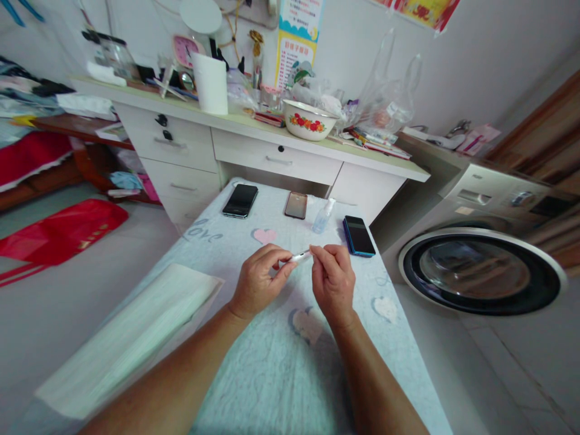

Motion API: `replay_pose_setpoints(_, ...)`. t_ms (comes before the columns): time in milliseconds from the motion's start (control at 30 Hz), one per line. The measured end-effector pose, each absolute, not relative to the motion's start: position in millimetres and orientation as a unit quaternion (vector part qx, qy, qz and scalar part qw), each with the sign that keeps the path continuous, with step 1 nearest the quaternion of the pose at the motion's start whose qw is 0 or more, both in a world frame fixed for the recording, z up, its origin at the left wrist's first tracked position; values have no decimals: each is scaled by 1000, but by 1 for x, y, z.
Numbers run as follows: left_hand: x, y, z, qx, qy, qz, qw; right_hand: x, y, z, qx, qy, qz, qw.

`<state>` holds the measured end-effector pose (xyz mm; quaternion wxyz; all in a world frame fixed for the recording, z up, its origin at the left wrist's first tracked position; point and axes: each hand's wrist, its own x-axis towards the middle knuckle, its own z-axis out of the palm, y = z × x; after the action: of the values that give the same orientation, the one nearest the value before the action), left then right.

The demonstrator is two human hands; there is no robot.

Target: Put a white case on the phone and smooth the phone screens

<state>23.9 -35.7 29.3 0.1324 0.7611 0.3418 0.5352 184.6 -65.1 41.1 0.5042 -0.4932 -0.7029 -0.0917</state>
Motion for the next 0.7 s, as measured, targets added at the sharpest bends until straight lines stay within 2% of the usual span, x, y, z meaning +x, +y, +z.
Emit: replay_pose_setpoints(700,24,-37,31,765,338,534,127,186,-64,41,-496,-703,-86,502)
